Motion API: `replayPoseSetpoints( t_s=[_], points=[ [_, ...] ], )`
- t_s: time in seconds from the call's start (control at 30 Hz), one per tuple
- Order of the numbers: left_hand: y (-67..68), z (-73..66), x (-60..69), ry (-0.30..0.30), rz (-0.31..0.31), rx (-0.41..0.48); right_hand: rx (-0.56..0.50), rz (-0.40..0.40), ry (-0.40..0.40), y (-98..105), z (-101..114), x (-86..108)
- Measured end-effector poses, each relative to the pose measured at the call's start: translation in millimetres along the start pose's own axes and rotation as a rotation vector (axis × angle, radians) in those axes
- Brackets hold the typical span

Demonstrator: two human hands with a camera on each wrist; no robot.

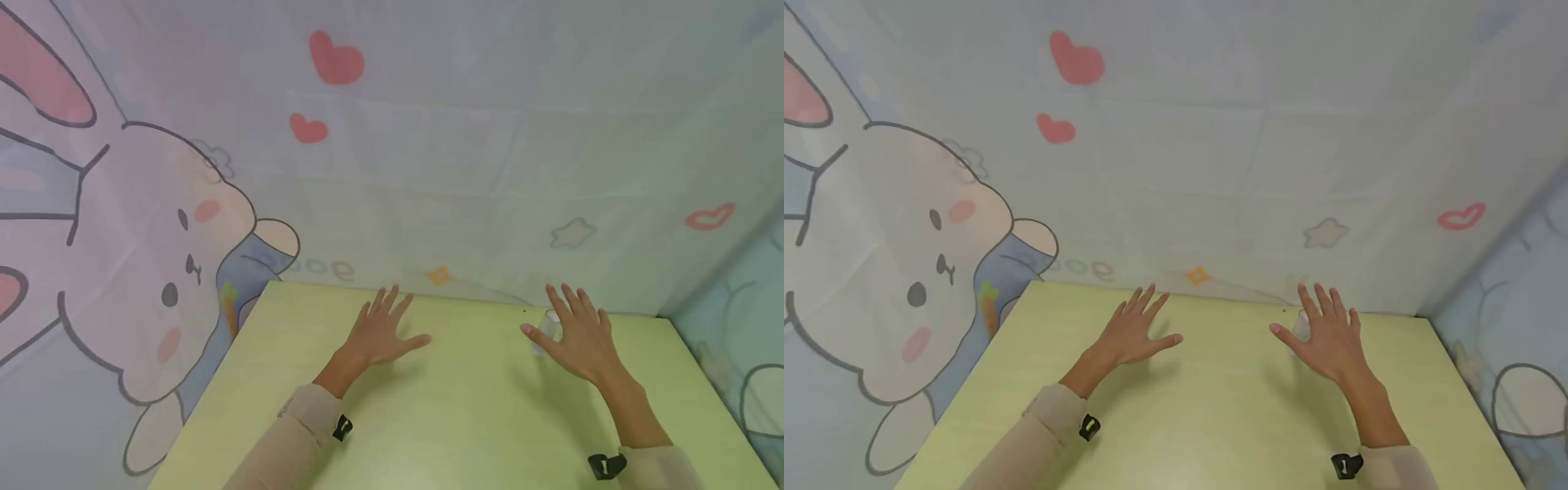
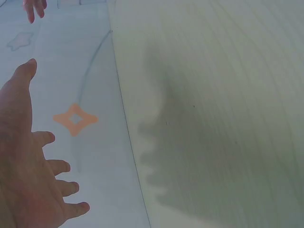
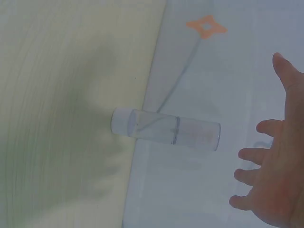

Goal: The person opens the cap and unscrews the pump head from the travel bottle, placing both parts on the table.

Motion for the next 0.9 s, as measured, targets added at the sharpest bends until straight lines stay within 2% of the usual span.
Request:
replayPoseSetpoints(
  t_s=[0.2,0.4,0.57,0.73,0.9],
  points=[
    [-0.3,-4.8,0.5,-0.014,0.004,0.012,-0.015,0.009,-0.003,3.8,0.5,0.3],
    [-2.5,-10.6,1.5,-0.031,-0.026,0.020,-0.024,0.007,0.011,5.8,1.1,2.1],
    [-5.4,-17.3,4.8,-0.015,-0.042,0.052,-0.026,-0.008,0.019,7.6,0.8,3.2],
    [-6.5,-23.0,6.2,-0.003,-0.032,0.063,-0.026,-0.008,0.018,5.3,-3.0,5.3],
    [-8.4,-29.8,3.7,-0.025,-0.028,0.052,-0.036,-0.013,0.004,4.9,-8.7,7.9]
  ],
)
Point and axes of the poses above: each hand's wrist, its own x-axis away from the middle knuckle, its own y-axis out of the back of the hand, z = x × y, the point moved 9 cm from there along -x, towards the middle knuckle, and after that the axes turned 14 degrees about -z, right-handed, at the moved point
